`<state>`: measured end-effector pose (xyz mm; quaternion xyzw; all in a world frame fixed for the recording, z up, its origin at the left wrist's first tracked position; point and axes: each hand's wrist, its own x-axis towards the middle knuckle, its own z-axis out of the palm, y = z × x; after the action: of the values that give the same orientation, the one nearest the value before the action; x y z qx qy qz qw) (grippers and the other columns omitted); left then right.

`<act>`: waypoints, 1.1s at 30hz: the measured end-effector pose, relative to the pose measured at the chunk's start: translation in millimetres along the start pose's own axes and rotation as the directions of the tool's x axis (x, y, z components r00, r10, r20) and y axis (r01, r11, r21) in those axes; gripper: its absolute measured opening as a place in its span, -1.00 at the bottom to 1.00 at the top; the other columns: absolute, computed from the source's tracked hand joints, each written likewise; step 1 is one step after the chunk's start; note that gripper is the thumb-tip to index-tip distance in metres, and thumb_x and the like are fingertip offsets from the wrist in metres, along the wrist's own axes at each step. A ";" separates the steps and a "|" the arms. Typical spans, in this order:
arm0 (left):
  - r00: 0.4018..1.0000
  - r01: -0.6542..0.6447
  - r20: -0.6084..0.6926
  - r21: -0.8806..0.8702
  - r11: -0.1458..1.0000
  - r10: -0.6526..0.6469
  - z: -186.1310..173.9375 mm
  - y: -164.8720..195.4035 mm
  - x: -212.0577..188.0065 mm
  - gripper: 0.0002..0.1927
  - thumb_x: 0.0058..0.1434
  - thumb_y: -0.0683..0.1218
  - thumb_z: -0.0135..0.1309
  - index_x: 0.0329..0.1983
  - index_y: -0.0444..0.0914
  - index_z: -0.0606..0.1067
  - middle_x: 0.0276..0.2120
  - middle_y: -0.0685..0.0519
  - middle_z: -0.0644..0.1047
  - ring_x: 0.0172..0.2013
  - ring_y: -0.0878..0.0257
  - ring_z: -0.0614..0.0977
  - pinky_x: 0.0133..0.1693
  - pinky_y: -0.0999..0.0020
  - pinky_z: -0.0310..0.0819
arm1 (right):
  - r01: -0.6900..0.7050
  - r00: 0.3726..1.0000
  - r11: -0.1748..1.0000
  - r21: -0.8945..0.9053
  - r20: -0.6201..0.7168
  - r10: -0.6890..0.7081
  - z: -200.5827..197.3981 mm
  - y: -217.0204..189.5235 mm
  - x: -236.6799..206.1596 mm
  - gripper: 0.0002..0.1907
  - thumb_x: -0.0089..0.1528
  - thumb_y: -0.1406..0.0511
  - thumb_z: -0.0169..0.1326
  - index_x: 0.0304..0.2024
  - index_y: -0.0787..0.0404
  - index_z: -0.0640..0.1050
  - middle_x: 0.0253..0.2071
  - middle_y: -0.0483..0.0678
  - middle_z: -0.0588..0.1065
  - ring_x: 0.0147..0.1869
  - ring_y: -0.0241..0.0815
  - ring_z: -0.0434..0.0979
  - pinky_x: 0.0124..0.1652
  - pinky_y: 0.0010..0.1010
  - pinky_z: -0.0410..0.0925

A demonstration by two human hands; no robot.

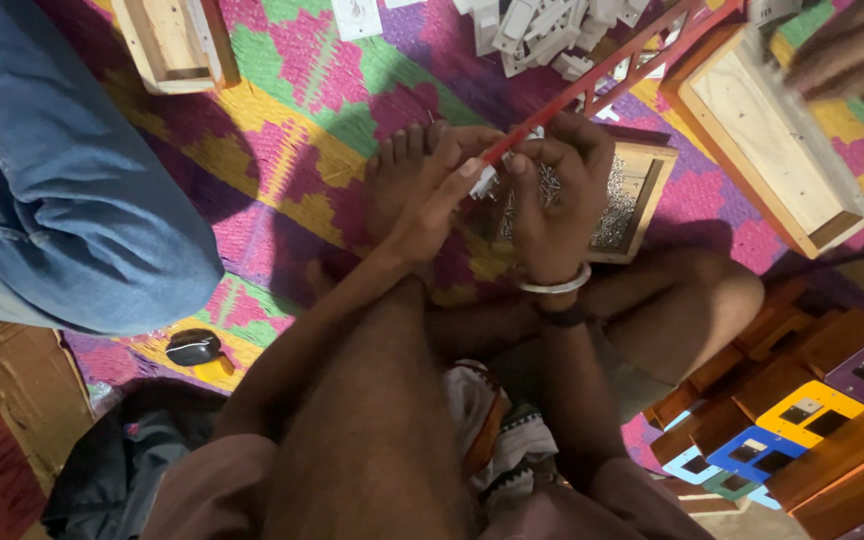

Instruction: The person sits on a patterned mat and assembles white electrical socket modules into a red plastic frame. They pick up each module, place it into a slot in the frame, and secure it with small metal screws from a wooden box using a screwdriver. Another person works nearby on a similar assembly.

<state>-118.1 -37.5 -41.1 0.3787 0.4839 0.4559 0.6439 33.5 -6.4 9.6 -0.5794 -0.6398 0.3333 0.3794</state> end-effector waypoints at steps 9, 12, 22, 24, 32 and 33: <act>0.983 0.092 -0.164 0.820 0.564 0.078 -4.7 38.6 2.3 -0.65 0.43 0.14 -0.11 0.04 -0.11 0.55 -0.18 -0.04 0.50 -0.14 0.11 0.50 -0.07 0.13 0.33 | 0.148 0.983 0.970 -0.194 -0.076 -0.165 21.5 -11.6 -5.0 -0.88 0.39 0.46 0.15 -0.03 0.33 0.52 0.22 0.19 0.39 0.31 0.14 0.43 0.30 -0.13 0.37; 0.971 0.044 -0.161 0.850 0.525 0.179 -3.7 38.9 1.3 -0.67 0.44 0.15 -0.10 0.04 -0.08 0.55 -0.23 -0.03 0.44 -0.16 0.07 0.46 -0.10 0.08 0.30 | 0.163 0.982 0.974 -0.160 -0.067 -0.175 21.1 -15.6 -3.6 -0.87 0.39 0.44 0.17 -0.03 0.34 0.52 0.20 0.20 0.40 0.29 0.15 0.44 0.25 -0.13 0.38; 0.972 -0.057 -0.114 0.733 0.678 0.204 3.5 60.2 -2.7 -0.63 0.41 0.16 -0.13 0.14 -0.02 0.51 -0.16 0.05 0.48 -0.12 0.11 0.46 -0.03 0.10 0.31 | 0.048 0.996 0.993 0.109 -0.084 -0.039 16.7 2.8 2.1 -0.79 0.32 0.42 0.19 -0.09 0.35 0.41 -0.03 0.09 0.39 0.01 -0.11 0.43 0.01 -0.31 0.36; 0.981 0.026 -0.120 0.863 0.504 0.155 4.1 59.8 -1.8 -0.63 0.35 0.17 -0.10 0.11 0.04 0.56 -0.19 -0.03 0.45 -0.14 0.05 0.44 -0.08 0.05 0.27 | -0.021 0.992 0.950 0.310 -0.109 0.057 19.3 12.8 4.1 -0.80 0.38 0.43 0.15 -0.06 0.29 0.38 -0.04 0.01 0.40 0.01 -0.19 0.47 0.03 -0.36 0.40; 0.991 -0.104 -0.031 0.460 0.882 0.133 3.6 22.5 -4.2 -0.56 0.49 0.07 -0.19 0.29 -0.24 0.41 -0.11 -0.01 0.39 -0.06 0.18 0.38 0.10 0.17 0.25 | -0.140 0.986 0.753 0.643 0.024 0.163 12.2 34.6 3.6 -0.66 0.36 0.55 0.14 0.01 0.22 0.28 0.02 -0.02 0.40 0.07 -0.24 0.47 0.11 -0.38 0.42; 0.990 -0.120 -0.022 0.409 0.905 0.141 3.6 17.5 -3.8 -0.56 0.51 0.06 -0.20 0.31 -0.27 0.38 -0.09 -0.01 0.39 -0.04 0.21 0.39 0.14 0.19 0.24 | -0.172 0.983 0.746 0.644 0.059 0.176 11.8 33.3 3.2 -0.65 0.36 0.56 0.14 0.02 0.22 0.28 0.02 -0.03 0.40 0.08 -0.24 0.47 0.10 -0.40 0.41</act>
<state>-118.9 -36.1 -22.9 0.5239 0.5579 0.3968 0.5068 39.4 0.5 -24.7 -0.4711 -0.4281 0.5654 0.5246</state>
